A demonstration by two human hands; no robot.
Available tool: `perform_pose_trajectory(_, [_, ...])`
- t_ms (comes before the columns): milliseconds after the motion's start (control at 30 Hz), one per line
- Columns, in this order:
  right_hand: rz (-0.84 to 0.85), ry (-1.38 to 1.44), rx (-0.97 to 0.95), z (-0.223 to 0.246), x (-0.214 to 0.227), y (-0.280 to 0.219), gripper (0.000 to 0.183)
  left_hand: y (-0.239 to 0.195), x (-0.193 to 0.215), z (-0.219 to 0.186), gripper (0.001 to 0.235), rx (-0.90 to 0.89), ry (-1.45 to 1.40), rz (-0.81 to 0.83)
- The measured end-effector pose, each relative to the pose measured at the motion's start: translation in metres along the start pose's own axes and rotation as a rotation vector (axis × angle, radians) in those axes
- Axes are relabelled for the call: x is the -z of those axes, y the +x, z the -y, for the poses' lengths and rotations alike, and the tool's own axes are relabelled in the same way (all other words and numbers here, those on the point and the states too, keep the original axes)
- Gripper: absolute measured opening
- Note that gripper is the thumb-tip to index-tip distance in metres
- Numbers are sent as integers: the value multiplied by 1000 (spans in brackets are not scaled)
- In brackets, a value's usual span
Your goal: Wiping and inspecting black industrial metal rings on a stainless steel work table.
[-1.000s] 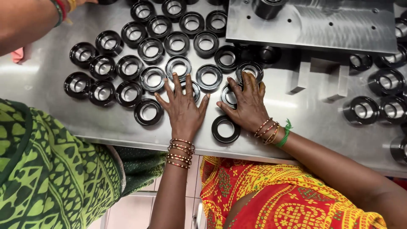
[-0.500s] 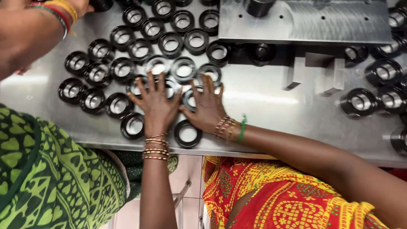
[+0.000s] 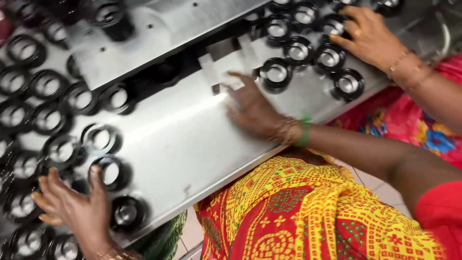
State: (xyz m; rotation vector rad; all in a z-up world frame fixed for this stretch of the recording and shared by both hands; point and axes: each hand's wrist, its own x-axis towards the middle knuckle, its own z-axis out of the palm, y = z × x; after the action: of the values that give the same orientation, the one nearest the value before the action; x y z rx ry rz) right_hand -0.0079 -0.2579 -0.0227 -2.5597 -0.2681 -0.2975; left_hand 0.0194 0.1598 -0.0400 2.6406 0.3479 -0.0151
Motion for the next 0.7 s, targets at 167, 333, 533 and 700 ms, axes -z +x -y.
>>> perform_pose_trajectory(167, [-168, -380, -196, -48, 62, -48, 56, -45, -14, -84, 86, 15, -119, -17])
perform_pose_trajectory(333, [88, -292, -69, -49, 48, -80, 27, -56, -25, -126, 54, -334, -267, -105])
perform_pose_trajectory(533, [90, -264, -18, -25, 6, -35, 28, -69, -30, -140, 46, -390, -274, -82])
perform_pose_trajectory(700, [36, -487, -4, -35, -20, 11, 37, -82, -52, -188, 43, -438, -358, -8])
